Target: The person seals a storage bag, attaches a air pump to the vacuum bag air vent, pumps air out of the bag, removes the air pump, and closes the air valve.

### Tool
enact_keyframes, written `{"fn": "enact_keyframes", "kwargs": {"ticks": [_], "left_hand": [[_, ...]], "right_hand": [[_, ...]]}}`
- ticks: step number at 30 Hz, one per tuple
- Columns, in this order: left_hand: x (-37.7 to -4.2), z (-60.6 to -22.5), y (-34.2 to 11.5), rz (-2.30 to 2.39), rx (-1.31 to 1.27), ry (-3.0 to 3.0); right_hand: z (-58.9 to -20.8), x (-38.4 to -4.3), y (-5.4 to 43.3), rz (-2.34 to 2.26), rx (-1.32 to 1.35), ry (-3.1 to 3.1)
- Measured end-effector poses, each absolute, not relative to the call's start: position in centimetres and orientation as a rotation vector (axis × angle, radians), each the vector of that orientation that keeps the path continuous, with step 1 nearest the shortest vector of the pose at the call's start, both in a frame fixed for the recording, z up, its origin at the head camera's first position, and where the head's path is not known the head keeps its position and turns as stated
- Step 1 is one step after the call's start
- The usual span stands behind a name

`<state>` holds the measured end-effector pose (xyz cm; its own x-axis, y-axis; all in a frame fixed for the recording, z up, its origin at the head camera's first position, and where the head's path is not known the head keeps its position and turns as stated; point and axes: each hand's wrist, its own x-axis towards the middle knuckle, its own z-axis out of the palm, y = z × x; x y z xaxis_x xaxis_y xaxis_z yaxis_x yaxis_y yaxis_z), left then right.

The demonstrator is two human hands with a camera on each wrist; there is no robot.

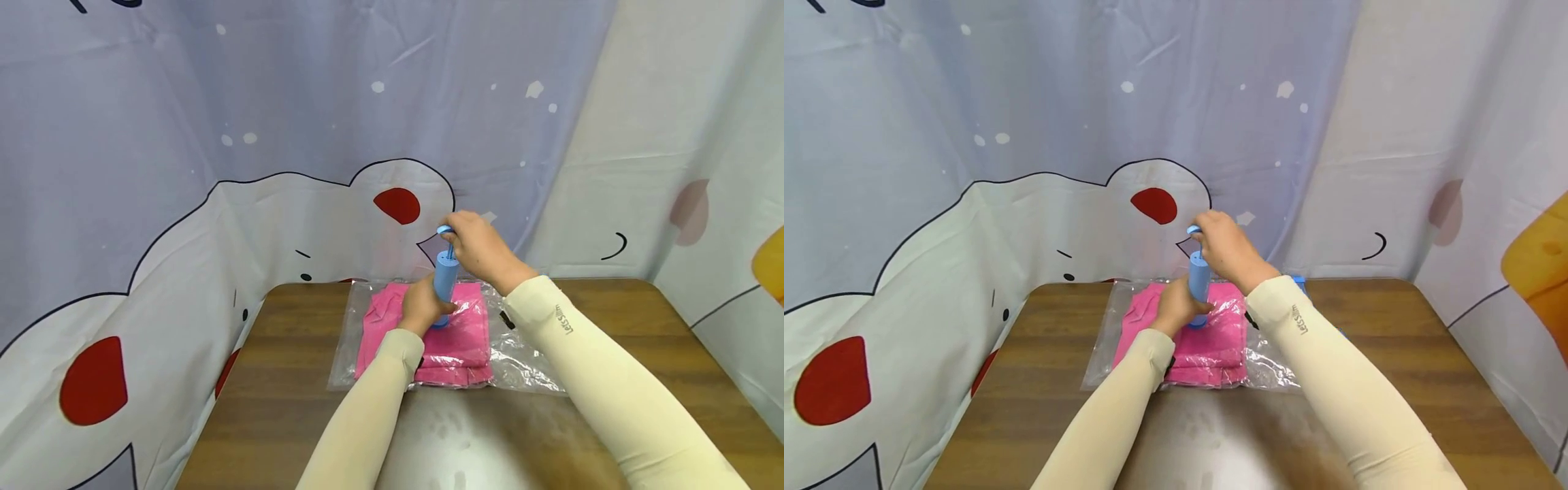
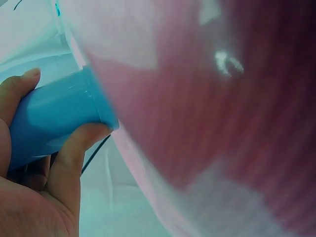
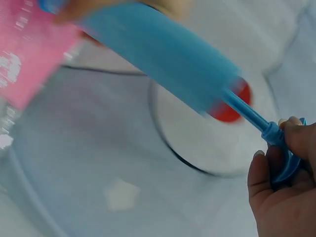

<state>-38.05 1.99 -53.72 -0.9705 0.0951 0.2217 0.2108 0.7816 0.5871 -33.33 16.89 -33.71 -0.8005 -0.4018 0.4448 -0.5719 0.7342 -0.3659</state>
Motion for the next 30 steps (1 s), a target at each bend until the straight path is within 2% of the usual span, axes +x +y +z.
{"fn": "enact_keyframes", "kwargs": {"ticks": [3, 5, 8, 11, 15, 18, 30], "left_hand": [[-35.9, -51.3, 2.2, -0.986, -0.207, -2.806], [-35.6, -50.9, 2.5, -1.012, -0.172, -2.822], [-38.4, -54.2, 2.5, -0.988, -0.163, -2.83], [-41.0, -57.5, 2.3, -0.977, -0.17, -2.789], [-38.8, -54.5, 2.2, -1.002, -0.168, -2.818], [-38.3, -54.1, 1.8, -0.985, -0.205, -2.813], [-40.0, -56.4, 1.4, -0.931, -0.246, -2.796]], "right_hand": [[-30.2, -33.0, 17.3, 0.719, 0.745, -2.512], [-27.8, -32.5, 17.6, 0.73, 0.728, -2.434], [-25.1, -31.8, 17.9, 0.744, 0.707, -2.383], [-24.3, -31.3, 17.8, 0.776, 0.678, -2.377], [-25.5, -31.7, 17.7, 0.8, 0.634, -2.395], [-27.3, -32.1, 17.6, 0.789, 0.647, -2.439], [-37.3, -32.9, 16.3, 0.734, 0.682, -2.608]]}}
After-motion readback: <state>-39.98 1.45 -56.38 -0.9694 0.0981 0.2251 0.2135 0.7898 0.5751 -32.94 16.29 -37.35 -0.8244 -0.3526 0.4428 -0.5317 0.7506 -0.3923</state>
